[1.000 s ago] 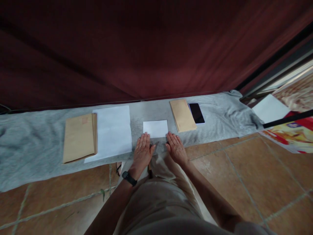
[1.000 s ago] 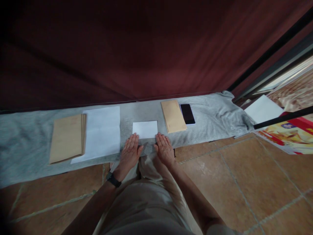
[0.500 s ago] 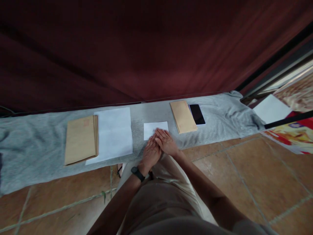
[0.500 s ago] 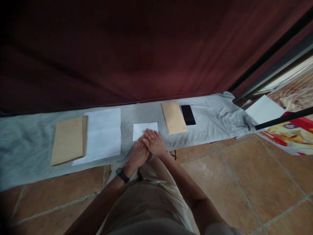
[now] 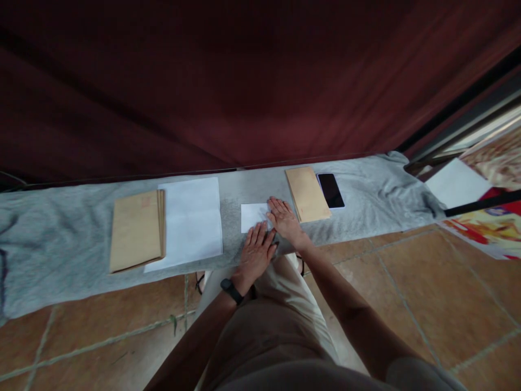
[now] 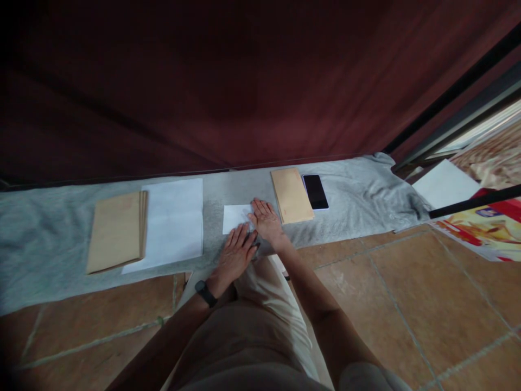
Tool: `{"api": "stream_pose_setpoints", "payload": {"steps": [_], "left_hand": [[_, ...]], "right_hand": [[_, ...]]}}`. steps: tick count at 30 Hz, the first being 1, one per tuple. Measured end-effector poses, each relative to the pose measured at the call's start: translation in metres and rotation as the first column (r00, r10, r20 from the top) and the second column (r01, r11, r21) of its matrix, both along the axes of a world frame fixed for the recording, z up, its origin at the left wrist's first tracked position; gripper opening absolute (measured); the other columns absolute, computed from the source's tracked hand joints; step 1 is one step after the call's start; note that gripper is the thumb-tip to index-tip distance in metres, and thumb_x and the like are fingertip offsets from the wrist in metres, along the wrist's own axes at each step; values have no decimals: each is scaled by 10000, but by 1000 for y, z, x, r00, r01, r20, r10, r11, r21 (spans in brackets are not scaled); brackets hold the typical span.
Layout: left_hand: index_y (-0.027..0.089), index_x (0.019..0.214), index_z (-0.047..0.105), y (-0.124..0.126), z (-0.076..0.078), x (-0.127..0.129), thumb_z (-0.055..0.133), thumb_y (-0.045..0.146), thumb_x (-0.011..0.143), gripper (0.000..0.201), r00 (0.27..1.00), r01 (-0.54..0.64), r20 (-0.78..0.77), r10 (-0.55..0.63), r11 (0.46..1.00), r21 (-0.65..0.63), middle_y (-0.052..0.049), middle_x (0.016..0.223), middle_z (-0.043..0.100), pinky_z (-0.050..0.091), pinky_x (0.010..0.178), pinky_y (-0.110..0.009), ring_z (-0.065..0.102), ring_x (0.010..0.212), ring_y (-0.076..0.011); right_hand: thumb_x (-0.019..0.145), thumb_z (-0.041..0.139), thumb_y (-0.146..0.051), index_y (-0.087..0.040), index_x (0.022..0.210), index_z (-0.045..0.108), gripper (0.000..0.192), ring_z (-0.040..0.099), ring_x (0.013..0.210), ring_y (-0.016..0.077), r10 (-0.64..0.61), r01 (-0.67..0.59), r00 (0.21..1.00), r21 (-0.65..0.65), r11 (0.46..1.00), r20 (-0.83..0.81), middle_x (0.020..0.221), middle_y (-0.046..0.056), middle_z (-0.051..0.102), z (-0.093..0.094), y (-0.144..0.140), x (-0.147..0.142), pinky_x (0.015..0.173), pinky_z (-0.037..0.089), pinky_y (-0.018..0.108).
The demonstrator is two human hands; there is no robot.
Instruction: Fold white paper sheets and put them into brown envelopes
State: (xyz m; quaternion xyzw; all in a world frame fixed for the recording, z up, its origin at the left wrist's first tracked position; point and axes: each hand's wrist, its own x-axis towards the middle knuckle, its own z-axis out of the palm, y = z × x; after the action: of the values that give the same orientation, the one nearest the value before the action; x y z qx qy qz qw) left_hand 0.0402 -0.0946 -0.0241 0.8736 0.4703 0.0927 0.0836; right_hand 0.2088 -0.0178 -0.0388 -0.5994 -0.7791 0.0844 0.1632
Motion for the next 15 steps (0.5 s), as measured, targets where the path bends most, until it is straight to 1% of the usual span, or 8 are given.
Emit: {"api": "stream_pose_setpoints", "payload": {"steps": [2, 4, 8, 11, 15], "left_hand": [[205, 1534, 463, 0, -1, 0, 442, 367, 1035, 525, 1000, 0, -1, 0, 1000, 12, -134, 1670, 324, 238, 1274, -550, 247, 1564, -314], [187, 1530, 467, 0, -1, -1, 438, 368, 1038, 525, 1000, 3, -5, -3, 1000, 23, -147, 1663, 334, 236, 1275, -546, 245, 1564, -315], [126, 1510, 484, -1, -3, -1, 438, 330, 1029, 525, 1000, 15, -14, -15, 999, 29, -175, 1640, 367, 227, 1279, -542, 246, 1564, -311], [115, 1497, 501, -2, -3, 0, 424, 276, 1015, 513, 1000, 10, -17, -10, 1000, 26, -160, 1645, 360, 215, 1287, -530, 244, 1567, -293], [102, 1543, 433, 3, 0, 0, 371, 253, 1015, 553, 1000, -8, -11, 8, 1000, 10, -133, 1642, 381, 211, 1293, -493, 249, 1567, -263]], "right_hand": [[1089, 315, -367, -87, 1540, 449, 547, 376, 1512, 251, -13, 13, 1000, 1, 1000, -5, 1604, 147, 431, 2, -2, 0, 1262, 273, 474], [1091, 307, -373, -86, 1534, 459, 549, 375, 1513, 250, -14, 14, 1000, 8, 1000, -15, 1601, 146, 438, 3, -11, 0, 1264, 275, 472], [1087, 332, -376, -136, 1537, 467, 527, 388, 1506, 243, 47, -47, 998, 14, 999, -40, 1603, 123, 440, 2, -41, 1, 1260, 287, 494], [1084, 356, -377, -125, 1532, 471, 526, 392, 1504, 249, 70, -70, 997, 0, 998, -39, 1604, 123, 438, 1, -62, 3, 1259, 292, 490], [1081, 373, -384, -125, 1542, 456, 535, 396, 1501, 255, 46, -46, 998, -7, 999, -30, 1606, 121, 434, 1, -78, 6, 1257, 297, 484]]}}
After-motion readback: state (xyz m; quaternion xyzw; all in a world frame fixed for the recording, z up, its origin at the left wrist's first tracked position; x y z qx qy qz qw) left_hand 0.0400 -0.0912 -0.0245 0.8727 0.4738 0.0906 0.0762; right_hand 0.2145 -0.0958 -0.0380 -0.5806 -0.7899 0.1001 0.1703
